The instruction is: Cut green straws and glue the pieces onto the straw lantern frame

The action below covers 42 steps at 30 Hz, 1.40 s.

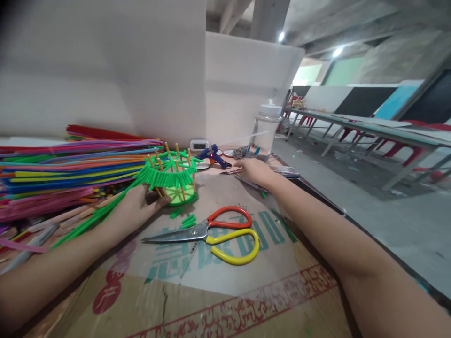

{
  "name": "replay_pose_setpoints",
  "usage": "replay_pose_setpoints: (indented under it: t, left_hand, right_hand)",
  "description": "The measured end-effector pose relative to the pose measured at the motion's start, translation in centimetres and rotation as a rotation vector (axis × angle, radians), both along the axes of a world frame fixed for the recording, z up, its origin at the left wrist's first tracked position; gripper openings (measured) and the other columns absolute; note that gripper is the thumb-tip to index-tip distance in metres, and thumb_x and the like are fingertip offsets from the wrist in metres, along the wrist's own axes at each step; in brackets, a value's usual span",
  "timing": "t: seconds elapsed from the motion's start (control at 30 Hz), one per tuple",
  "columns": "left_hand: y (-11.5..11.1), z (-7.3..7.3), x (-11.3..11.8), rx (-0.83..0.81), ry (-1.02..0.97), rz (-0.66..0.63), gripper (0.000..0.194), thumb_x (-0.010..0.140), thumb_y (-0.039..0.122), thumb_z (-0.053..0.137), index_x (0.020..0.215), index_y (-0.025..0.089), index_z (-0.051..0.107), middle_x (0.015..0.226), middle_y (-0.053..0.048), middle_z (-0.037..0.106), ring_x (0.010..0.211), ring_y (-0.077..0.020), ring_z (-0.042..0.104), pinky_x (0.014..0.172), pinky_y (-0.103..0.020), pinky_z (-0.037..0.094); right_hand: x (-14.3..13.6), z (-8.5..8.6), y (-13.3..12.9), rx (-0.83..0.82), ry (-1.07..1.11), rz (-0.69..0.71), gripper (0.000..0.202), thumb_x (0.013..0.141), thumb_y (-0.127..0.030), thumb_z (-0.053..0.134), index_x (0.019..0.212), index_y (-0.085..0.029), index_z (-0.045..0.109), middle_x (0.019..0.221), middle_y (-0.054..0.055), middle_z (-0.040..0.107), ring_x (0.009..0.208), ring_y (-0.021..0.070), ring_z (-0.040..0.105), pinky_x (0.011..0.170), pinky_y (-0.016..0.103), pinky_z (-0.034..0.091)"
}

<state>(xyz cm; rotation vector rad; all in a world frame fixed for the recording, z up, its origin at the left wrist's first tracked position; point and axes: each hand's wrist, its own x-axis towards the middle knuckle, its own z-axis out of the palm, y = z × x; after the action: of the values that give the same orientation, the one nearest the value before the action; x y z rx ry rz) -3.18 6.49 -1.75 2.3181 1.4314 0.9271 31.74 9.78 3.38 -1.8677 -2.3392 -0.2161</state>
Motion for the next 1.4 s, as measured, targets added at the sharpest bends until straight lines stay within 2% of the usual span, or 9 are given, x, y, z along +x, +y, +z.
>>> replay_pose_setpoints:
  t: [0.17,0.37,0.5,0.63,0.73,0.87,0.97,1.1,1.4]
  left_hand:
    - [0.0,0.0,-0.1,0.111,0.12,0.041,0.039,0.085,0.055,0.055,0.069,0.019,0.057,0.068,-0.004,0.062,0.069,-0.022,0.059,0.063,-0.031,0.038]
    - [0.2,-0.7,-0.4,0.17,0.161,-0.004,0.044,0.09,0.05,0.05,0.058,0.021,0.055,0.061,-0.001,0.058,0.069,-0.0192,0.059,0.064,-0.03,0.038]
    - [0.2,-0.8,-0.5,0.143,0.147,-0.021,0.037,0.092,0.047,0.048,0.069,0.022,0.064,0.068,-0.001,0.065,0.076,-0.0213,0.062,0.069,-0.031,0.041]
    - [-0.1,-0.3,-0.4,0.161,0.203,-0.02,0.038,0.094,0.044,0.043,0.073,0.023,0.066,0.069,-0.003,0.067,0.075,-0.0231,0.061,0.074,-0.035,0.041]
    - [-0.4,0.0,-0.3,0.183,0.285,-0.054,0.044,0.095,0.045,0.038,0.071,0.023,0.068,0.067,-0.004,0.069,0.073,-0.0244,0.059,0.08,-0.039,0.039]
    - [-0.9,0.2,-0.3,0.229,0.301,-0.087,0.046,0.094,0.05,0.038,0.076,0.024,0.072,0.072,-0.005,0.071,0.078,-0.0256,0.059,0.083,-0.04,0.038]
    - [-1.2,0.2,-0.2,0.242,0.316,-0.072,0.046,0.094,0.052,0.04,0.079,0.025,0.074,0.068,-0.006,0.07,0.075,-0.0251,0.057,0.078,-0.038,0.039]
    - [-1.3,0.1,-0.1,0.267,0.311,-0.052,0.046,0.093,0.053,0.041,0.079,0.025,0.075,0.064,-0.007,0.067,0.075,-0.0264,0.056,0.076,-0.039,0.04]
    - [-1.4,0.1,-0.1,0.267,0.297,-0.061,0.052,0.092,0.057,0.036,0.073,0.025,0.074,0.059,-0.007,0.064,0.072,-0.026,0.054,0.078,-0.04,0.041]
  right_hand:
    - [0.5,-1.7,3.5,-0.083,-0.026,0.133,0.033,0.092,-0.026,0.05,0.117,-0.021,0.071,0.116,0.009,0.071,0.101,0.0244,0.065,0.082,0.028,0.045]
    - [0.9,-1.9,5.7,-0.101,-0.017,0.156,0.021,0.084,-0.02,0.06,0.097,-0.013,0.074,0.103,0.014,0.071,0.088,0.0215,0.064,0.075,0.025,0.043]
    - [0.9,-1.7,3.9,0.035,0.056,0.066,0.021,0.083,-0.021,0.06,0.101,-0.011,0.066,0.1,0.016,0.07,0.085,0.0223,0.063,0.07,0.027,0.042]
    - [-0.4,-0.7,-0.1,0.242,0.19,0.007,0.027,0.095,-0.021,0.04,0.116,-0.01,0.053,0.109,0.018,0.067,0.097,0.0243,0.061,0.076,0.03,0.043]
    - [-2.4,0.1,-4.0,0.397,0.414,0.128,0.023,0.098,-0.031,0.04,0.106,-0.016,0.056,0.094,0.01,0.068,0.081,0.0207,0.062,0.069,0.028,0.043]
    - [-5.1,0.5,-7.6,0.473,0.425,0.35,0.032,0.097,-0.044,0.045,0.106,-0.016,0.058,0.076,0.004,0.065,0.065,0.0179,0.058,0.061,0.027,0.041]
    - [-6.3,0.2,-7.9,0.509,0.317,0.439,0.044,0.098,-0.054,0.038,0.101,-0.016,0.06,0.071,0.005,0.064,0.063,0.0183,0.058,0.061,0.028,0.041]
    - [-7.0,-0.6,-6.9,0.517,0.208,0.382,0.053,0.098,-0.058,0.03,0.095,-0.016,0.062,0.077,0.009,0.068,0.069,0.0201,0.062,0.064,0.029,0.042]
    - [-7.4,-1.2,-6.4,0.478,0.177,0.373,0.047,0.099,-0.052,0.034,0.099,-0.015,0.063,0.08,0.009,0.067,0.075,0.0211,0.061,0.065,0.029,0.041]
